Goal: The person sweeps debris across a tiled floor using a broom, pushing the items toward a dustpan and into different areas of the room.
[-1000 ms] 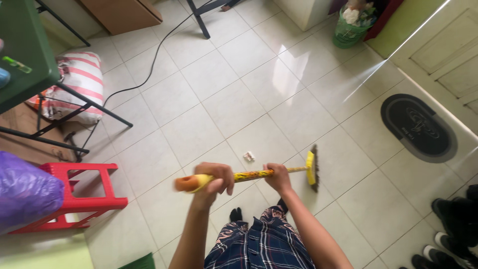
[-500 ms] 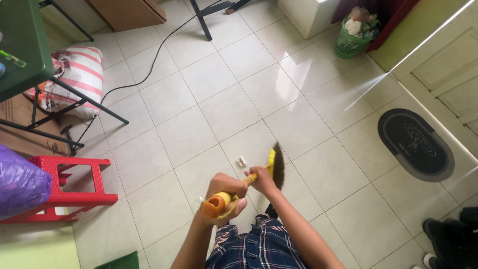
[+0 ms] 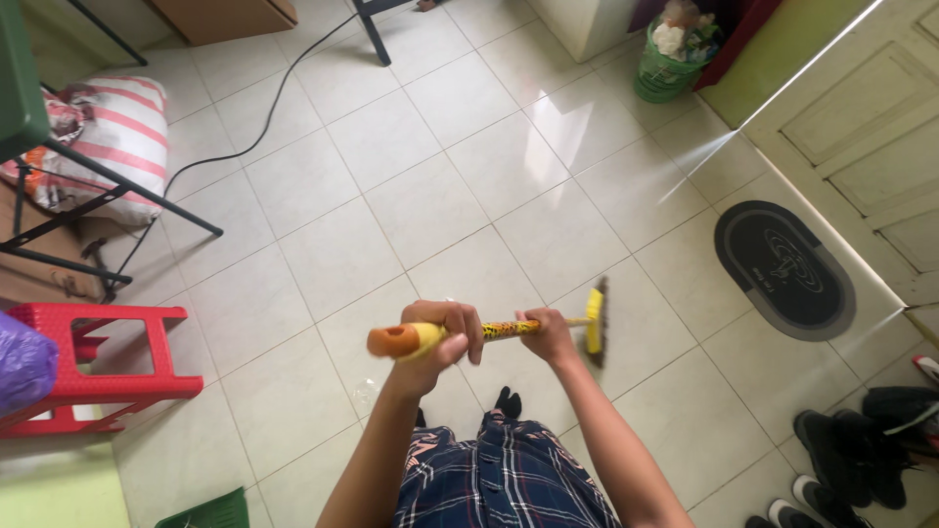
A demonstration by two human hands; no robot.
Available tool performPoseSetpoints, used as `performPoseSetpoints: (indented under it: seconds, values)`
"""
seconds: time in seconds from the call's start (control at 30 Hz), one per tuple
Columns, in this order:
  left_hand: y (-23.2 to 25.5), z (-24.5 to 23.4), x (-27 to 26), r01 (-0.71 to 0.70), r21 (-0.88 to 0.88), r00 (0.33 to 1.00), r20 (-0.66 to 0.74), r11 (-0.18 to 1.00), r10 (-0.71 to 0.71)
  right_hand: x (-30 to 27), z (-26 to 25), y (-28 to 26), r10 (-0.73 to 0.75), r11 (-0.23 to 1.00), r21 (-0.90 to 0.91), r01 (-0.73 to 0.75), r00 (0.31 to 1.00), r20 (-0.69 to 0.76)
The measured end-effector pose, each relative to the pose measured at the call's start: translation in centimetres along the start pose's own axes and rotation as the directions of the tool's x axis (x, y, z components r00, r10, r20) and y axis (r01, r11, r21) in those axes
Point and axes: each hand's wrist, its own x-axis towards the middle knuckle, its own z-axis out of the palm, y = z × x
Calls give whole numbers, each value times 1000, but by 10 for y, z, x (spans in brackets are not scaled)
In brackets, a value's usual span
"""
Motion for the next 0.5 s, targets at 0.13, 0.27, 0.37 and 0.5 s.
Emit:
performPoseSetpoints:
  seconds: [0.13, 0.27, 0.37, 0.5]
  values:
    - [-53, 4, -3, 91, -107, 992, -73, 990, -99, -17, -5, 54, 157, 977, -152, -151, 987, 34]
    - [-68, 16, -6, 114, -65, 994, 7, 991, -113, -30, 9, 83, 255, 952, -181, -246, 967, 25]
    - [-53, 26, 2, 52, 83, 995, 80, 995, -59, -25, 24, 71, 102, 994, -40, -103, 994, -39]
    - [-10, 25, 10, -35, 309, 987, 159, 950, -16, -2, 37, 19, 60, 995, 73, -63, 997, 46]
